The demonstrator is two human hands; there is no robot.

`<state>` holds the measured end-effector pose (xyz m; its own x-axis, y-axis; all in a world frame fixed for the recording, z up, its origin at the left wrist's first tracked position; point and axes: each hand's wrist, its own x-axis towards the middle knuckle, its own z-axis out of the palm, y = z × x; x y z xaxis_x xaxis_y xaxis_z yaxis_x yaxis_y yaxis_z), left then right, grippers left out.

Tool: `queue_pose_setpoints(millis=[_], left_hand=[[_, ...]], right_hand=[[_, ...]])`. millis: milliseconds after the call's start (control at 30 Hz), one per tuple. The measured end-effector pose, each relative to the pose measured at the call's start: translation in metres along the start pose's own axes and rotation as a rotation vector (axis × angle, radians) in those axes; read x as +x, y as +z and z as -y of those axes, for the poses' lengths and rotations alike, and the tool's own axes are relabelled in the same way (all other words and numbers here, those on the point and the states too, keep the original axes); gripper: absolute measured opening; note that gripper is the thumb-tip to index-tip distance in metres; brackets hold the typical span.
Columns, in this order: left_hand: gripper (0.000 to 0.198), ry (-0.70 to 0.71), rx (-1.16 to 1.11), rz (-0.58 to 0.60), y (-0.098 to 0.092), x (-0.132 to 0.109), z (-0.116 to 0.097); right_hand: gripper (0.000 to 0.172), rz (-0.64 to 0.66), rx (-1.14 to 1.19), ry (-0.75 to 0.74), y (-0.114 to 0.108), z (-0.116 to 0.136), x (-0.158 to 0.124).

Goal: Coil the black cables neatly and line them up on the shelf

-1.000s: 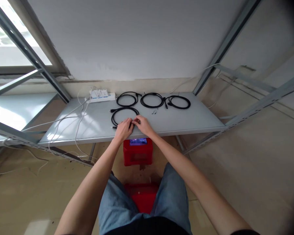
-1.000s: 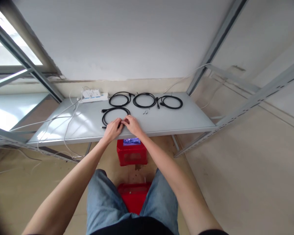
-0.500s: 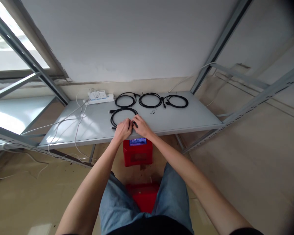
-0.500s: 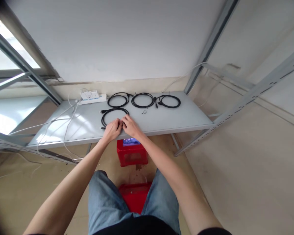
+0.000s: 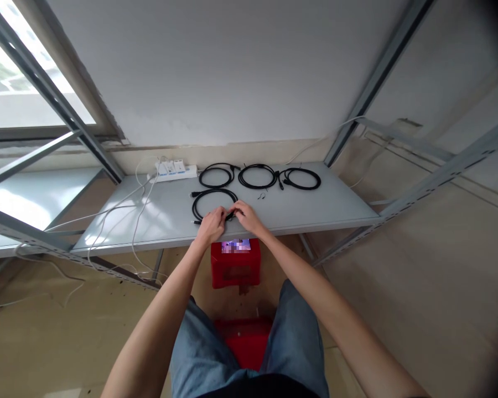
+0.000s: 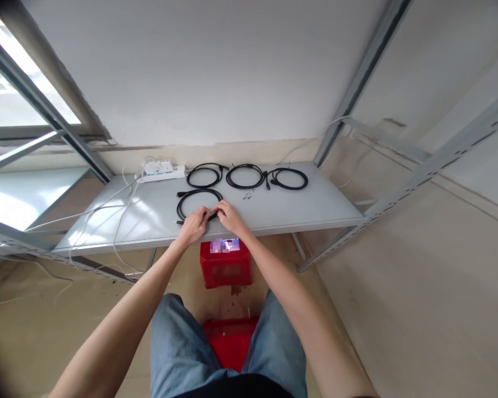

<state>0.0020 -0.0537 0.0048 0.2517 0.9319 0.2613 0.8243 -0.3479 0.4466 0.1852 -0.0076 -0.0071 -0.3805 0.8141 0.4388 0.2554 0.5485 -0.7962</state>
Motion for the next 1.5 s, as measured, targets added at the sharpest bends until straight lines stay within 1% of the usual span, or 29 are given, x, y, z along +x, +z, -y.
queue_pose_setpoints(millis=[167, 233, 333, 433, 533, 667, 733, 800, 933, 1067, 1200, 1367, 1467, 1500], left_hand=[[0.022, 0.027, -0.118, -0.04, -0.002, -0.002, 0.001], [0.024, 0.038, -0.141, -0.054, -0.002, -0.002, 0.002], [0.026, 0.035, -0.143, -0.067, -0.002, -0.003, 0.003], [0.029, 0.025, -0.148, -0.08, -0.002, -0.004, 0.003], [0.032, 0.021, -0.159, -0.096, -0.001, -0.004, 0.003], [0.031, 0.03, -0.142, -0.1, 0.001, -0.004, 0.004], [0.03, 0.033, -0.124, -0.105, 0.001, -0.003, 0.004], [0.029, 0.033, -0.109, -0.109, 0.002, -0.003, 0.004], [0.028, 0.02, -0.081, -0.096, 0.001, -0.004, 0.002], [0.025, 0.034, 0.004, -0.067, 0.0, -0.004, -0.002], [0.023, 0.059, 0.048, -0.04, 0.0, -0.004, -0.003], [0.031, 0.065, 0.058, -0.013, 0.001, -0.003, -0.001], [0.033, 0.059, 0.043, -0.002, 0.001, -0.002, 0.0], [0.034, 0.059, 0.034, -0.001, 0.001, -0.002, -0.001]], right_hand=[[0.015, -0.036, -0.148, -0.036, 0.004, 0.015, -0.008], [0.011, -0.023, -0.209, -0.044, 0.005, 0.017, -0.013], [0.005, 0.033, -0.324, -0.033, 0.005, 0.018, -0.019], [0.008, 0.104, -0.483, -0.054, 0.002, 0.02, -0.022], [0.005, 0.191, -0.627, -0.095, -0.001, 0.025, -0.021], [0.017, 0.317, -0.787, -0.142, 0.0, 0.033, -0.018], [0.021, 0.341, -0.835, -0.132, 0.002, 0.035, -0.016], [0.023, 0.339, -0.854, -0.096, 0.005, 0.037, -0.014], [0.022, 0.318, -0.853, 0.004, 0.01, 0.041, -0.011], [0.018, 0.273, -0.838, 0.095, 0.008, 0.043, -0.007], [0.018, 0.245, -0.743, 0.255, 0.002, 0.041, 0.003], [0.013, 0.179, -0.545, 0.435, -0.004, 0.039, 0.014], [0.022, 0.159, -0.324, 0.557, -0.002, 0.04, 0.018], [0.025, 0.144, -0.216, 0.626, -0.001, 0.041, 0.019]])
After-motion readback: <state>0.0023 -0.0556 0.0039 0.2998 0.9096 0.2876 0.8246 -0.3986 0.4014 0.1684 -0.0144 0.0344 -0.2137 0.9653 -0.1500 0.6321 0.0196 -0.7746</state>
